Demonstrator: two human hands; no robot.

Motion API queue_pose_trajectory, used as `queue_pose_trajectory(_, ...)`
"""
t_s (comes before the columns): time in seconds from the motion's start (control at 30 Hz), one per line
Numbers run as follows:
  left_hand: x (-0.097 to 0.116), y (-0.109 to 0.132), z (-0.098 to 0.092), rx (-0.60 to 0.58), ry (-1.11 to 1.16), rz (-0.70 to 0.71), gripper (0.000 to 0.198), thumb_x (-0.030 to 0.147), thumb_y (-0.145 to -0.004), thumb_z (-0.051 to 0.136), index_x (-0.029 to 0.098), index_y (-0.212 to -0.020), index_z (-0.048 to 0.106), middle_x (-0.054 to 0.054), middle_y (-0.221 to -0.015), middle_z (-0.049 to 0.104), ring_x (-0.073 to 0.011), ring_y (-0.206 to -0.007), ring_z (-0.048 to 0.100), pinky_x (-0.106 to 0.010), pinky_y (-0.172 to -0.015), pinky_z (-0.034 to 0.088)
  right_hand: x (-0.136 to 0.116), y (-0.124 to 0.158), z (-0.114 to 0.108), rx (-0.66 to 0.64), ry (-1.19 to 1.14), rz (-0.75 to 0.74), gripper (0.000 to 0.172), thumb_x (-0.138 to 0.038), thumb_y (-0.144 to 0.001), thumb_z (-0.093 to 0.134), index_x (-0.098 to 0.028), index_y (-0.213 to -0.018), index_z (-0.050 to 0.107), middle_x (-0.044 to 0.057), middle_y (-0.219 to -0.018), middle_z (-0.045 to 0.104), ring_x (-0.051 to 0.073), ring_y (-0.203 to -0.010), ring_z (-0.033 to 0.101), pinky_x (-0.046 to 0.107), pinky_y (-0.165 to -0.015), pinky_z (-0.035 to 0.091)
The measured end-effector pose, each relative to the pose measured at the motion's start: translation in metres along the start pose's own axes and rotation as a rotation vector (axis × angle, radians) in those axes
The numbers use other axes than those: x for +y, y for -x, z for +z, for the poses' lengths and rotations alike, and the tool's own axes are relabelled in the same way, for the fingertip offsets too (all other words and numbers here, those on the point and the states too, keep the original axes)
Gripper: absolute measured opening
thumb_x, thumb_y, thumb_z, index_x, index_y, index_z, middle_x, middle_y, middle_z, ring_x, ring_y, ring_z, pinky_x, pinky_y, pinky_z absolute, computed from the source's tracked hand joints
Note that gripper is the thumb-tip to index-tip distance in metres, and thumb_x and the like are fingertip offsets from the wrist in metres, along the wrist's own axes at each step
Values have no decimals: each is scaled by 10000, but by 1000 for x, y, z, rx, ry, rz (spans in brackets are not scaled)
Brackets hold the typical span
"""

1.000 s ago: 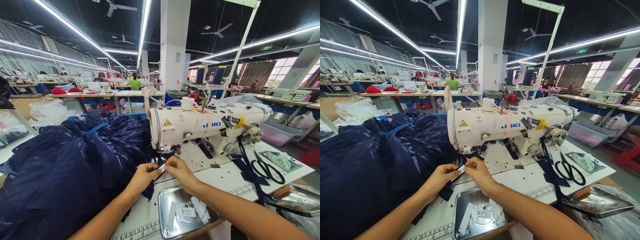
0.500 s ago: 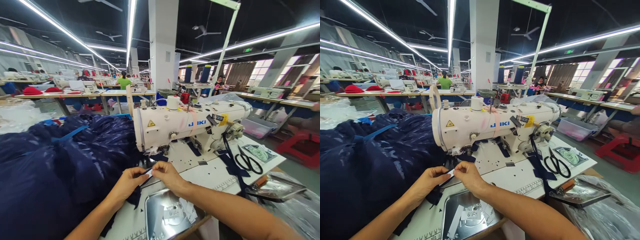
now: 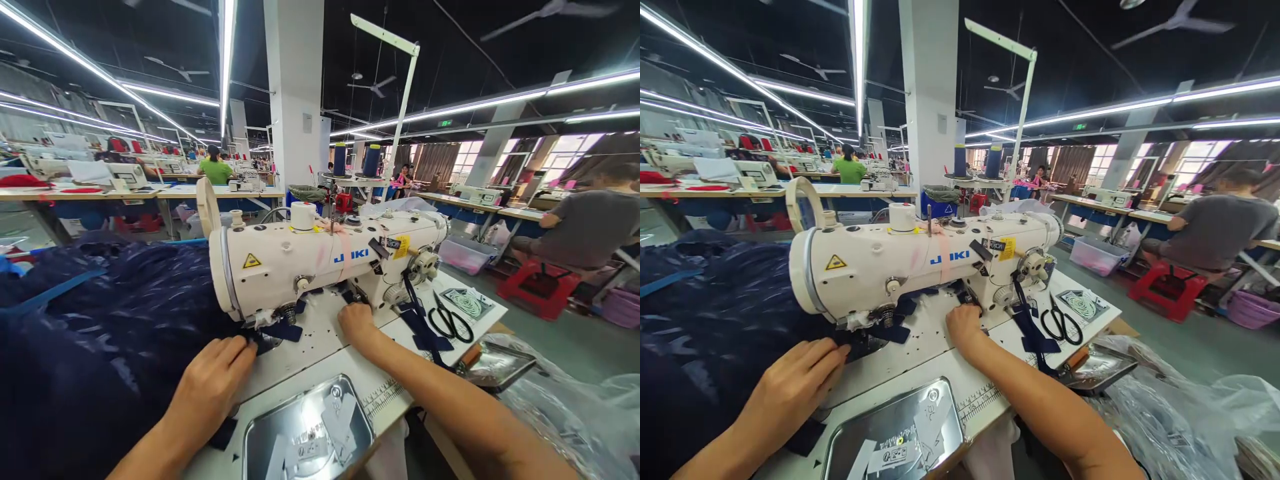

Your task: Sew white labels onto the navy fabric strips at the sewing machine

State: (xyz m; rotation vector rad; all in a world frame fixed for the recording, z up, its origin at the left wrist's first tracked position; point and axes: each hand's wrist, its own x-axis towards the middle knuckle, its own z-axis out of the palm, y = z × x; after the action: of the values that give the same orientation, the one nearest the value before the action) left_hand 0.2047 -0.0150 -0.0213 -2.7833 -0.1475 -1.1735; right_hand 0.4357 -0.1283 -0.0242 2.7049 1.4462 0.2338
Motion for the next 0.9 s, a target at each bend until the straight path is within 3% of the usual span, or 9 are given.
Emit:
queue_pose_trajectory(0.1, 1, -2, 11, -114, -210, 275, 300, 36, -820, 326, 142, -692, 576, -26, -615, 541, -127, -533, 458, -271, -563, 346, -2, 3, 9, 19, 64, 9, 219, 34, -720, 464, -61, -777, 653, 207, -773, 640, 289, -773, 615, 352, -585, 442)
queue_pose_trajectory(0.23, -3, 11, 17, -319, -269, 395, 241, 19, -769, 413, 140, -596, 529, -13, -546, 525, -134, -507, 448, -289, -550, 303, 6, 17, 15, 91, 115, -44, 247, 15, -764, 416, -51, -853, 637, 202, -842, 630, 263, -822, 594, 338, -646, 432)
queue_pose_trajectory(0.43, -7, 26, 14, -316, -341, 444, 166, 70, -784, 471, 126, -642, 537, -10, -567, 551, -137, -531, 449, -292, -568, 273, 20, 34, 16, 185, 172, -118, 245, 21, -759, 415, -85, -820, 627, 138, -822, 635, 246, -822, 569, 322, -673, 416)
queue_pose_trajectory(0.53, -7, 27, 15, -307, -346, 434, 174, 80, -796, 466, 127, -640, 528, -8, -565, 552, -135, -528, 448, -293, -575, 269, 13, 42, 11, 390, 199, -186, 226, -6, -775, 415, -96, -804, 620, 118, -781, 626, 228, -749, 557, 321, -648, 403)
queue_pose_trajectory(0.6, -6, 27, 15, -299, -333, 430, 197, 76, -806, 446, 130, -631, 519, -10, -563, 551, -135, -525, 449, -295, -578, 270, 0, 45, 7, 577, 174, -345, 228, -44, -807, 394, -88, -859, 611, 123, -793, 620, 223, -744, 544, 331, -653, 397)
queue_pose_trajectory(0.67, -4, 27, 13, -296, -322, 426, 213, 68, -812, 431, 132, -626, 513, -14, -565, 554, -137, -529, 457, -297, -580, 273, -17, 43, 4, 681, 117, -594, 258, -74, -845, 352, -79, -934, 594, 133, -841, 620, 220, -797, 538, 344, -693, 396)
queue_pose_trajectory(0.8, -3, 29, 10, -302, -332, 409, 206, 62, -810, 426, 130, -638, 517, -16, -567, 559, -138, -528, 464, -294, -568, 277, -40, 22, 4, 588, 25, -1071, 333, -74, -885, 262, -135, -972, 578, 99, -880, 632, 180, -854, 543, 330, -735, 406)
queue_pose_trajectory(0.9, -4, 30, 10, -288, -333, 410, 214, 68, -816, 415, 130, -640, 521, -9, -553, 552, -136, -510, 461, -293, -558, 282, -36, 5, 8, 503, -8, -1253, 330, -70, -891, 255, -139, -941, 574, 101, -937, 628, 175, -926, 530, 345, -792, 399)
